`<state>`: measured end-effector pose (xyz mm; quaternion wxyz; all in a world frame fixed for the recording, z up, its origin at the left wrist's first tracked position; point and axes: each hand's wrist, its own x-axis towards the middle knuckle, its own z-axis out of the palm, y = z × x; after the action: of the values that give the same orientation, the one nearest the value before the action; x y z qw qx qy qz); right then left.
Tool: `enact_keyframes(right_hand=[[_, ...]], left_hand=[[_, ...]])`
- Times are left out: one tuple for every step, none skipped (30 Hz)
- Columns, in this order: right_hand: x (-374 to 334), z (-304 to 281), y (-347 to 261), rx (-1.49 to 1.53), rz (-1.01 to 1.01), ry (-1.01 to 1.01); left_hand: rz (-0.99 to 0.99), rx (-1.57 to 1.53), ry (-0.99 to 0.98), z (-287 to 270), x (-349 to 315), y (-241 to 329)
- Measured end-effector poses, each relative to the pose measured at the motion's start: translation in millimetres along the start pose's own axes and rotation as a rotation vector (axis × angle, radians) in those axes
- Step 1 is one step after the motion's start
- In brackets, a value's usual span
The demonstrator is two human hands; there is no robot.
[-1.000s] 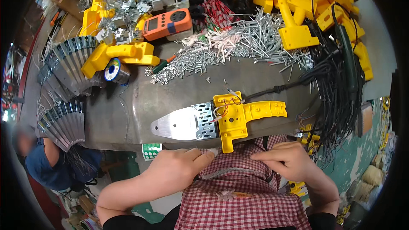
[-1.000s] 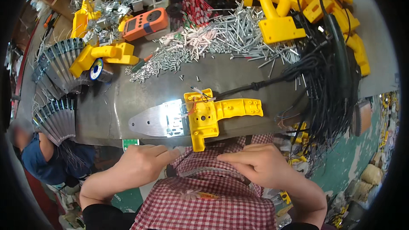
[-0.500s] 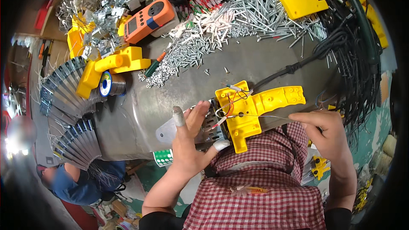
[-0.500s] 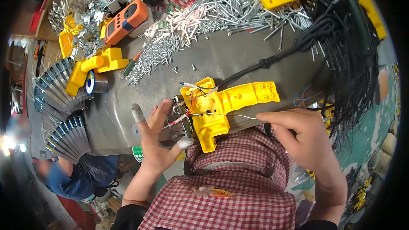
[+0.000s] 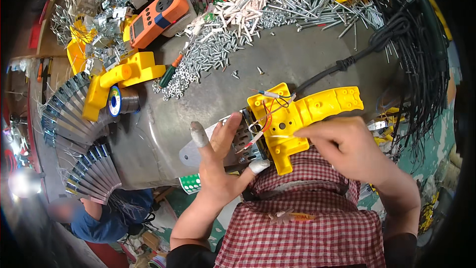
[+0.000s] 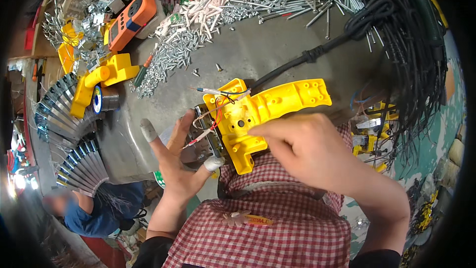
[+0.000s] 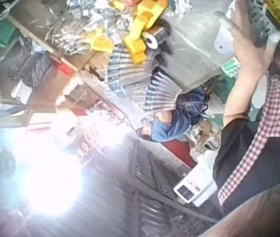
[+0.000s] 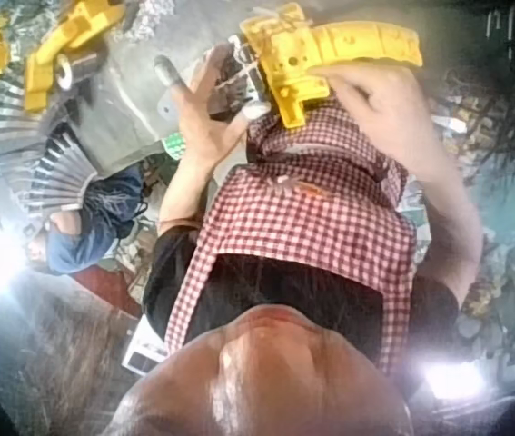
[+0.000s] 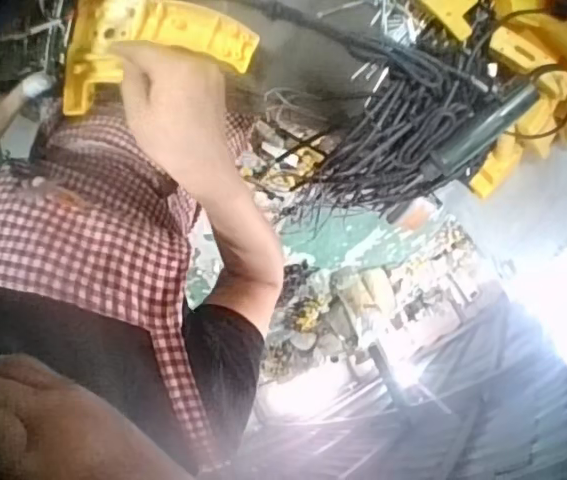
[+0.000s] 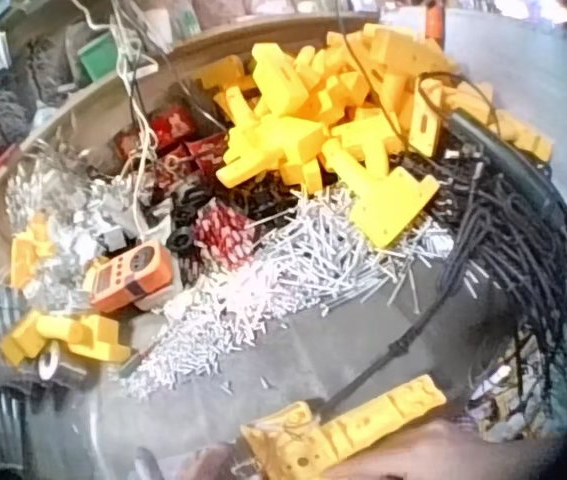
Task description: Assembling and soldering internal electrical components for a yellow plastic device handle.
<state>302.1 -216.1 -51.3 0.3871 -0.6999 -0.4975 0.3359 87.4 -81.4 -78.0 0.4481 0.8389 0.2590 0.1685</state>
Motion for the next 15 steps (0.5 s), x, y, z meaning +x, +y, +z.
enact_keyframes(right_hand=[[3,4,2,0.023,0.006,0.031],[3,4,1,0.016,0.004,0.025],[3,3,0,0.006,0.014,0.023],[2,2,-2,-0.005,0.024,0.022],[2,4,-1,-0.011,0.002,0.034],[2,4,1,-0.029,0.002,0.030],[3,7,-1,-0.034,0.002,0.033],[4,8,-2,-0.040,0.002,0.036],[3,9,0,-0.073,-0.020,0.024],[4,8,-4,-0.083,-0.025,0.003],[5,8,-9,-0.103,0.006,-0.018],[4,6,-12,-0.128,0.048,-0.030],[4,7,-15,-0.138,0.090,-0.029],[2,9,-15,-0.149,0.085,-0.043],[-1,13,-11,-0.149,0.078,0.010]], left_hand=[[-0.044,-0.099,0.052,1,-1,-1],[-0.045,-0.105,0.060,-1,0,0],[-0.025,-0.086,0.052,-5,0,2],[-0.004,-0.068,0.045,-6,0,3],[0.255,-0.163,0.283,6,-5,-16],[0.363,0.262,0.187,-10,1,-6],[0.472,0.419,0.125,-9,-2,-1],[0.578,0.577,0.060,-7,-4,3],[0.624,0.611,-0.001,-3,0,8],[0.607,0.606,0.017,-4,3,14],[0.552,0.724,-0.123,-5,8,19],[0.504,0.825,-0.270,-4,15,24],[0.495,0.871,-0.329,-7,19,30],[0.483,0.864,-0.316,-8,21,34],[0.438,0.859,-0.356,-9,25,37]])
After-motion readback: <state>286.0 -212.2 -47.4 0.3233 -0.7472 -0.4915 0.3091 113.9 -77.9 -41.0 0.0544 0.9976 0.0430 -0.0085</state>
